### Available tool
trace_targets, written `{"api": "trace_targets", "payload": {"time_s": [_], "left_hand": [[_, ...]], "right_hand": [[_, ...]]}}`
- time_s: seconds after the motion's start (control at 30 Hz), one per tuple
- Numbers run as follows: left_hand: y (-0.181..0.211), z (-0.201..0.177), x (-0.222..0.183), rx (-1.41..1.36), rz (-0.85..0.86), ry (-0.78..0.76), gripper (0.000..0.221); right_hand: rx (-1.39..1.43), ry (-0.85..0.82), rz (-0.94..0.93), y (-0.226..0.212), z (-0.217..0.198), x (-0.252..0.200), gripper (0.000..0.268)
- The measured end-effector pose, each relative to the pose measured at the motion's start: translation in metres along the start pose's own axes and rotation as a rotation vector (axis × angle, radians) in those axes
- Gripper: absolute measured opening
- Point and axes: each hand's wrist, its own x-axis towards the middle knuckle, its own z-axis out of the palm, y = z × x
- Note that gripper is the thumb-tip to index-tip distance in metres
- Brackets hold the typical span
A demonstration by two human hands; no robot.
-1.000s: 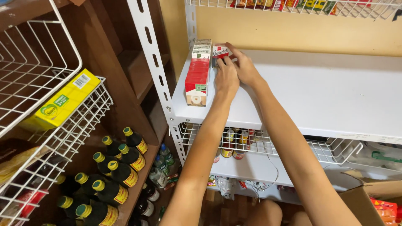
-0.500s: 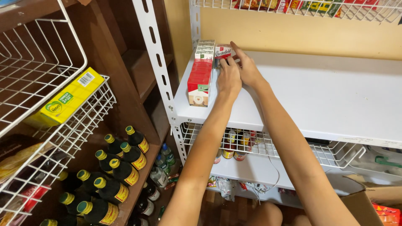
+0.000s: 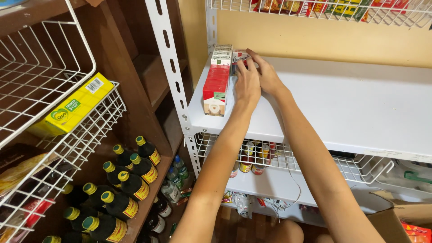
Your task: The person takes small boxes from a cardboard box and places them onto a white wire shelf. They arrange the boxes in neat rows, stacking them next to existing items on the shelf.
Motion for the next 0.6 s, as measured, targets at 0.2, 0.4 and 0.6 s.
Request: {"api": "trace_targets", "payload": {"time_s": [0.2, 0.4, 0.6], "left_hand": [[0.002, 0.0, 0.001, 0.052, 0.029, 0.033, 0.056], [0.003, -0.001, 0.001, 0.041, 0.033, 0.038, 0.059], [0.002, 0.002, 0.001, 0.058, 0.033, 0.031, 0.063]], "right_hand": [[0.019, -0.019, 0.032, -0.012, -0.003, 0.0, 0.063], [-0.019, -0.027, 0.093, -0.014, -0.003, -0.001, 0.065], [0.027, -0.024, 0.08, -0.009, -0.001, -0.001, 0.067]]}}
